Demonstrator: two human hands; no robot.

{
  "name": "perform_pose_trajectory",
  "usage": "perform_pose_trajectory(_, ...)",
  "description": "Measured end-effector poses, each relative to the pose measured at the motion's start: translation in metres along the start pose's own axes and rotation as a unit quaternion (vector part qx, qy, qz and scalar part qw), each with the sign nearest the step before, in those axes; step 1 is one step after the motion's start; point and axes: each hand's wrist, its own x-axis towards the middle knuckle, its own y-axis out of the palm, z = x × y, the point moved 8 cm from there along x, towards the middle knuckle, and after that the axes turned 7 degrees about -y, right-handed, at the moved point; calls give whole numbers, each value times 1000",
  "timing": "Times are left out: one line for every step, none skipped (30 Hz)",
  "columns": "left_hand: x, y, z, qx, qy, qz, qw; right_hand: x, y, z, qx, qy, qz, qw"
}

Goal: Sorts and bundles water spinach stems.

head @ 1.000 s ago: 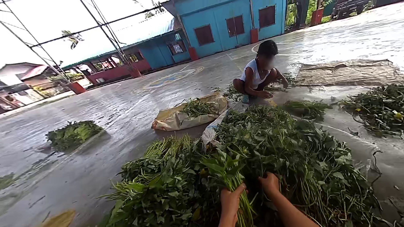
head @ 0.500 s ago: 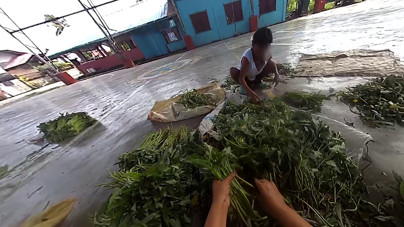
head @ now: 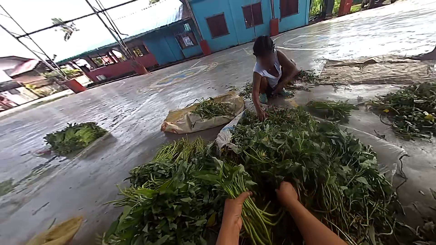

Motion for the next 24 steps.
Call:
perform_pose_trajectory(2,-3,-1,-1,6,-12,1000,4,-5,4,24,-24,-10,999)
perform_pose_trajectory(3,-4,-2,0,14,-20,1000,5,-16,12,62,-68,-18,996)
perform_pose_trajectory(5,-6,-3,1,24,-24,999,1,-32,21,104,-118,-20,987)
perform_pose_trajectory(7,-6,-5,2,37,-25,999,-5,-49,27,152,-163,-19,975)
perform_pose_trajectory(9,-4,-7,3,53,-23,998,-10,-66,30,211,-199,-20,957)
perform_pose_trajectory(9,-1,-7,10,68,-14,998,-14,-80,26,258,-215,-20,942)
perform_pose_trajectory(6,3,-4,25,80,-5,997,-19,-92,18,281,-213,-29,935)
perform_pose_trajectory(3,7,-4,42,93,4,995,-24,-103,13,287,-210,-42,934)
perform_pose_trajectory(1,12,-7,56,107,17,993,-31,-112,16,294,-219,-53,929)
perform_pose_trajectory(-1,18,-11,63,122,33,990,-38,-118,25,301,-235,-59,922)
perform_pose_trajectory(-4,24,-15,70,134,46,987,-46,-118,33,298,-252,-61,919)
perform_pose_trajectory(-9,28,-16,81,145,53,985,-53,-112,40,284,-263,-64,920)
perform_pose_trajectory(-13,31,-17,96,154,54,982,-60,-102,46,266,-269,-68,923)
perform_pose_trajectory(-17,34,-17,111,164,52,979,-68,-91,52,251,-274,-65,926)
perform_pose_trajectory(-19,36,-18,123,175,48,976,-76,-82,60,241,-284,-57,926)
perform_pose_trajectory(-20,39,-18,131,183,46,973,-84,-73,68,233,-299,-47,924)
perform_pose_trajectory(-21,40,-18,139,185,44,972,-92,-66,75,220,-316,-35,922)
perform_pose_trajectory(-21,40,-16,144,181,43,972,-99,-62,81,198,-330,-23,923)
perform_pose_trajectory(-20,38,-14,145,171,49,973,-105,-60,85,170,-341,-7,925)
perform_pose_trajectory(-20,37,-11,145,157,58,975,-109,-61,88,140,-350,11,926)
perform_pose_trajectory(-19,37,-9,144,143,68,977,-112,-64,91,115,-360,24,926)
perform_pose_trajectory(-19,37,-7,138,134,74,979,-113,-66,92,95,-368,25,925)
perform_pose_trajectory(-19,37,-6,127,125,73,981,-113,-68,91,75,-372,20,925)
perform_pose_trajectory(-19,35,-6,109,113,64,986,-112,-70,87,52,-366,16,929)
